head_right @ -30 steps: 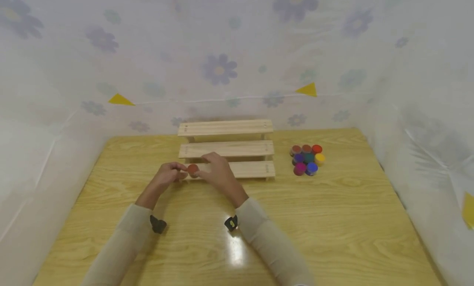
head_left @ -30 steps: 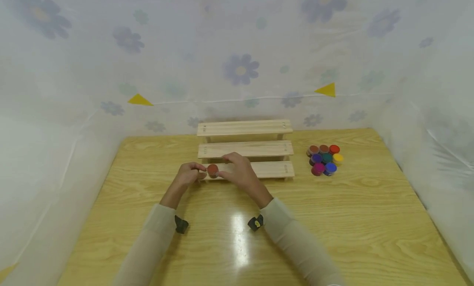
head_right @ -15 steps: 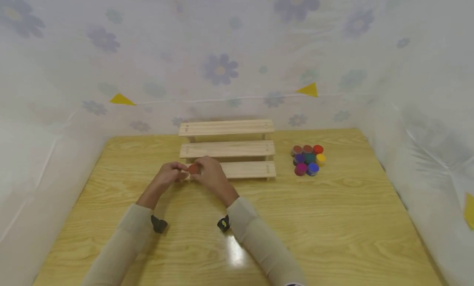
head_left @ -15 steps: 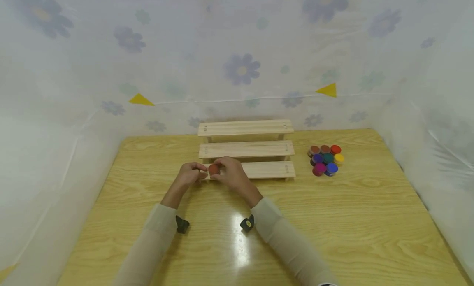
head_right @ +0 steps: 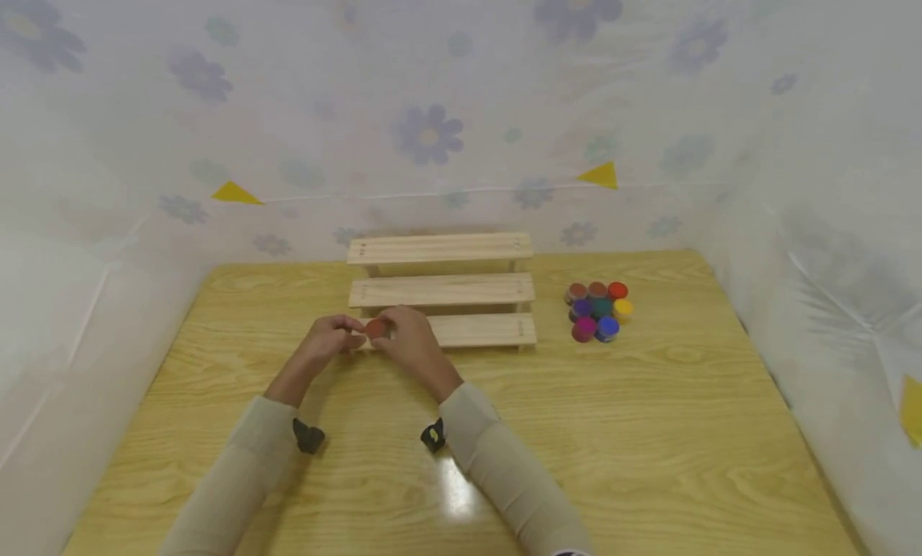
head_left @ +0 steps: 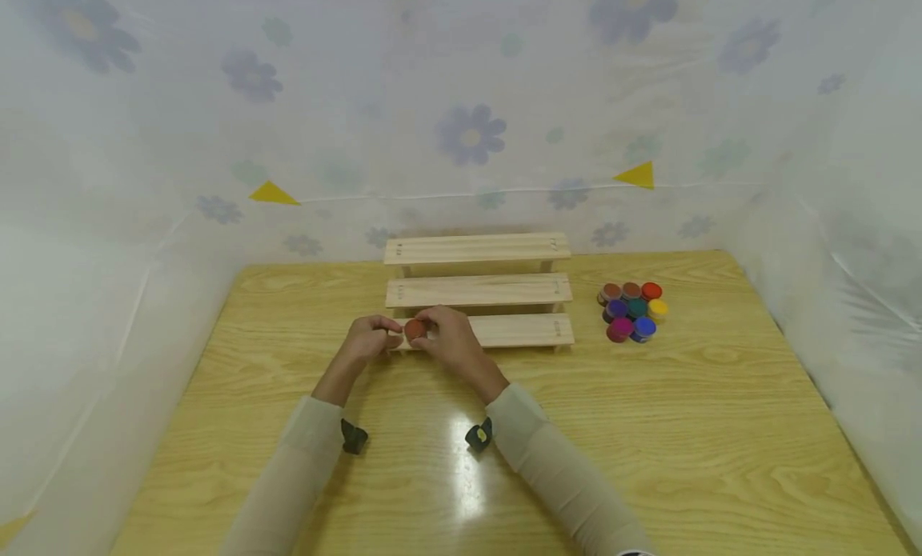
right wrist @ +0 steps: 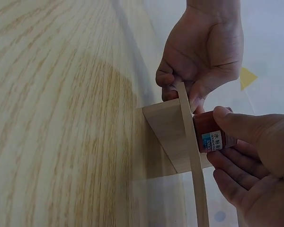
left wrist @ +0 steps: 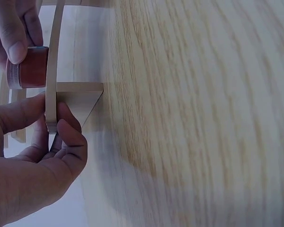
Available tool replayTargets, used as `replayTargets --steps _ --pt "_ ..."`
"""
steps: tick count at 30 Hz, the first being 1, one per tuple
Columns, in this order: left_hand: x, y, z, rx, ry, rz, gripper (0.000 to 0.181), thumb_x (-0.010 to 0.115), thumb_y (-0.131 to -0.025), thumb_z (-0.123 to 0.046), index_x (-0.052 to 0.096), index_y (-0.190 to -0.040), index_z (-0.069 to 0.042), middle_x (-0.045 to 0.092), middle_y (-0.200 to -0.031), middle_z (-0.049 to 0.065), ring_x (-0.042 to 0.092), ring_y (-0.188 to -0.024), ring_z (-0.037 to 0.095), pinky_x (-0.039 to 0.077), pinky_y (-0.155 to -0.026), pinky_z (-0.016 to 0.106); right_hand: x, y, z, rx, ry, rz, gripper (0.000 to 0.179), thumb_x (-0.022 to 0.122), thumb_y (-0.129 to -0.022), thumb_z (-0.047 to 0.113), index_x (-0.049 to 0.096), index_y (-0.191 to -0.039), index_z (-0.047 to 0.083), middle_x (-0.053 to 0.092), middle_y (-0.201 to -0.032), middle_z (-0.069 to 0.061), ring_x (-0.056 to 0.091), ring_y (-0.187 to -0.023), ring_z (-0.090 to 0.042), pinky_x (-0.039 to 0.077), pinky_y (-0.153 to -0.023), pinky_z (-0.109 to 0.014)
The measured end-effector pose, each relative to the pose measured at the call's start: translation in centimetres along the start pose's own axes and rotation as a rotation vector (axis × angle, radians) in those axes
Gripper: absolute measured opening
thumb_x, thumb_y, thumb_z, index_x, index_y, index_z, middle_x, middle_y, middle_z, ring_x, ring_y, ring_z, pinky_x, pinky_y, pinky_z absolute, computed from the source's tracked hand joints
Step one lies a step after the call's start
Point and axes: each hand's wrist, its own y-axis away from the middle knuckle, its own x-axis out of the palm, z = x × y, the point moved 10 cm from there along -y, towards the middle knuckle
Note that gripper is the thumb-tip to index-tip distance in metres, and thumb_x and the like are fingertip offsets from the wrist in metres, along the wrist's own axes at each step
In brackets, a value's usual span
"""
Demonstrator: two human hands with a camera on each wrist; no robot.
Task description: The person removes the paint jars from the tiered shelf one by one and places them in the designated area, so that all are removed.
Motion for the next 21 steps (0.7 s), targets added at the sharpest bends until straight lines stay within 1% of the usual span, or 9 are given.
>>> replayTargets --steps 5,10,15,18,21 --pt "0.0 0.0 0.0 -0.011 0.007 0.003 0.022 0.062 -0.085 -0.007 0.063 -0.106 0.002 0.051 -0.076 0.001 0.053 -0.067 0.017 0.047 -0.065 0.029 -0.6 0.0 0.0 0.018 -0.008 -0.02 0.034 0.077 -0.08 0.02 0.068 -0.11 0.007 0.067 -0.107 -0.007 0.062 -0.099 -0.021 0.052 -0.087 -0.035" --pt "0.0 0.1 0.1 -0.017 0.003 0.004 0.024 0.062 -0.086 -0.007 0.063 -0.108 0.003 0.051 -0.078 0.002 0.052 -0.07 0.017 0.048 -0.065 0.029 -1.5 0.2 -0.2 0.031 -0.024 -0.037 0.034 0.078 -0.079 0.018 0.068 -0.109 0.006 0.067 -0.105 -0.007 0.063 -0.095 -0.02 0.053 -0.082 -0.034" --pt "-0.1 0.1 -0.1 -0.008 -0.002 0.004 0.024 0.063 -0.085 -0.007 0.062 -0.107 0.004 0.051 -0.076 0.001 0.052 -0.068 0.016 0.047 -0.066 0.029 -2.5 0.2 -0.3 0.043 -0.037 -0.051 0.036 0.078 -0.078 0.018 0.068 -0.11 0.005 0.067 -0.105 -0.008 0.063 -0.096 -0.022 0.053 -0.082 -0.034" --pt "-0.2 0.1 -0.3 -0.002 -0.005 0.005 0.025 0.063 -0.085 -0.008 0.063 -0.108 0.004 0.052 -0.077 0.001 0.053 -0.068 0.017 0.046 -0.068 0.03 -3.0 0.3 -0.6 0.071 -0.056 -0.054 0.037 0.078 -0.078 0.02 0.068 -0.11 0.007 0.066 -0.106 -0.006 0.063 -0.097 -0.022 0.053 -0.082 -0.034" --pt "0.0 0.2 -0.3 0.001 -0.005 0.02 0.026 0.062 -0.087 -0.008 0.062 -0.11 0.004 0.052 -0.081 0.002 0.052 -0.07 0.018 0.046 -0.07 0.031 -3.6 0.8 -0.9 0.102 -0.089 -0.058 0.037 0.078 -0.079 0.022 0.068 -0.111 0.009 0.066 -0.107 -0.004 0.062 -0.1 -0.022 0.052 -0.084 -0.036"
